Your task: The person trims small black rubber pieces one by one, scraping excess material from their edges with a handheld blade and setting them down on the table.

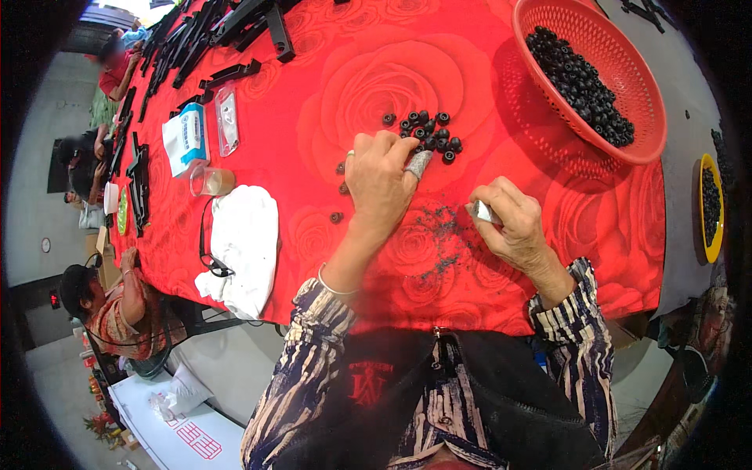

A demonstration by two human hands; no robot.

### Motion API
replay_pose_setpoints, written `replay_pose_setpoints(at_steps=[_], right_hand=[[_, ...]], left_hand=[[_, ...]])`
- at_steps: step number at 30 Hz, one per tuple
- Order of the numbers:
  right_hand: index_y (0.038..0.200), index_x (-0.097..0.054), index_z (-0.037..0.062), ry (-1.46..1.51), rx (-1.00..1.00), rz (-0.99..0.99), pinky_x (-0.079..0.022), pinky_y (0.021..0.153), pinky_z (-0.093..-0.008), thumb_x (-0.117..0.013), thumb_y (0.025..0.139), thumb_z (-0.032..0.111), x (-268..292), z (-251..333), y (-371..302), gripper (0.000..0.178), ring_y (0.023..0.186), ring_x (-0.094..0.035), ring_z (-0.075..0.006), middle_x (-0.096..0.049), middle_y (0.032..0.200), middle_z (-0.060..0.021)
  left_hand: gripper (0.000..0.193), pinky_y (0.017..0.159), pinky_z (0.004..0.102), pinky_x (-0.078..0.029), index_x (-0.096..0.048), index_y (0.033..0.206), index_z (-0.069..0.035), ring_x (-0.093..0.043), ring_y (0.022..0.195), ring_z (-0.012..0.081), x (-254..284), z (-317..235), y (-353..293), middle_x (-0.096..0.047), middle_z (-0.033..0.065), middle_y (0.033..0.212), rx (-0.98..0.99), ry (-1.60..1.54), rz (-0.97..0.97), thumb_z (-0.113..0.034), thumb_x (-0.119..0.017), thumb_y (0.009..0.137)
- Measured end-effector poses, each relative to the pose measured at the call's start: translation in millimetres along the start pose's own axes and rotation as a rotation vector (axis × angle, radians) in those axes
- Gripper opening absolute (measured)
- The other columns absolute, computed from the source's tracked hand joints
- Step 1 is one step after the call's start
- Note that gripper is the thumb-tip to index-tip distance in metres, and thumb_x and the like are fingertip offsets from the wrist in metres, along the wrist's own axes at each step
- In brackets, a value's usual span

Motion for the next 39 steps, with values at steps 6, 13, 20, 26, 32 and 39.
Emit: replay_pose_setpoints(at_steps=[6, 13, 20, 26, 32, 39], right_hand=[[0.089, -0.058, 0.0018, 0.105, 0.006, -0.051, -0.037, 0.048, -0.0265, -0.066, 0.071, -0.004, 11, 3, 1, 0.021, 0.056, -0.050, -0.0160, -0.051, 0.070, -0.0074], [0.097, -0.061, 0.0019, 0.242, 0.000, -0.020, -0.044, 0.057, -0.0273, -0.067, 0.068, -0.002, 11, 11, 7, 0.029, 0.067, -0.056, -0.0187, -0.053, 0.077, -0.0089], [0.093, -0.063, -0.0002, 0.391, -0.077, 0.189, -0.042, 0.060, -0.0256, -0.067, 0.067, -0.006, -1, 5, 3, 0.027, 0.072, -0.054, -0.0153, -0.056, 0.082, -0.0080], [0.092, -0.063, -0.0002, 0.481, -0.091, 0.285, -0.041, 0.058, -0.0263, -0.068, 0.066, -0.004, -7, 11, 5, 0.027, 0.069, -0.054, -0.0159, -0.056, 0.078, -0.0078], [0.090, -0.063, -0.0004, 0.455, -0.088, 0.291, -0.040, 0.054, -0.0264, -0.070, 0.066, -0.002, -7, 9, 5, 0.025, 0.064, -0.054, -0.0154, -0.056, 0.075, -0.0081], [0.090, -0.064, -0.0001, 0.277, 0.032, 0.208, -0.044, 0.052, -0.0281, -0.073, 0.064, 0.004, -2, 21, 3, 0.028, 0.063, -0.058, -0.0190, -0.057, 0.074, -0.0093]], left_hand=[[0.017, 0.057, 0.0270, -0.040, -0.066, 0.091, -0.009, -0.055, 0.069, 0.0149, 3, -10, -9, -0.060, 0.0017, 0.075, 0.131, -0.618, 0.089, -0.013, -0.068, 0.075], [0.022, 0.048, 0.0203, -0.042, -0.061, 0.104, 0.000, -0.052, 0.056, 0.0072, -56, -40, -78, -0.060, 0.0032, 0.073, 0.882, -1.811, 0.663, -0.012, -0.060, 0.086], [0.016, 0.048, 0.0202, -0.043, -0.062, 0.096, 0.001, -0.055, 0.058, 0.0083, -58, -50, -83, -0.060, 0.0038, 0.072, 0.878, -1.859, 0.821, -0.011, -0.059, 0.086], [0.018, 0.051, 0.0183, -0.046, -0.062, 0.094, 0.002, -0.058, 0.062, 0.0080, -58, -61, -97, -0.064, 0.0070, 0.077, 1.012, -1.997, 1.031, -0.013, -0.062, 0.084], [0.020, 0.053, 0.0181, -0.047, -0.062, 0.094, 0.002, -0.059, 0.064, 0.0085, -60, -62, -98, -0.064, 0.0080, 0.078, 1.043, -2.064, 0.966, -0.015, -0.063, 0.084], [0.023, 0.049, 0.0190, -0.048, -0.061, 0.096, 0.002, -0.061, 0.063, 0.0098, -57, -71, -98, -0.064, 0.0085, 0.079, 0.879, -2.134, 1.129, -0.017, -0.062, 0.084]])
Point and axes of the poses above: each hand's wrist, its own y-axis towards the middle knuckle, its own x-axis out of the back of the hand, z = x × y, the point moved 10 cm from there along y, towards the middle knuckle
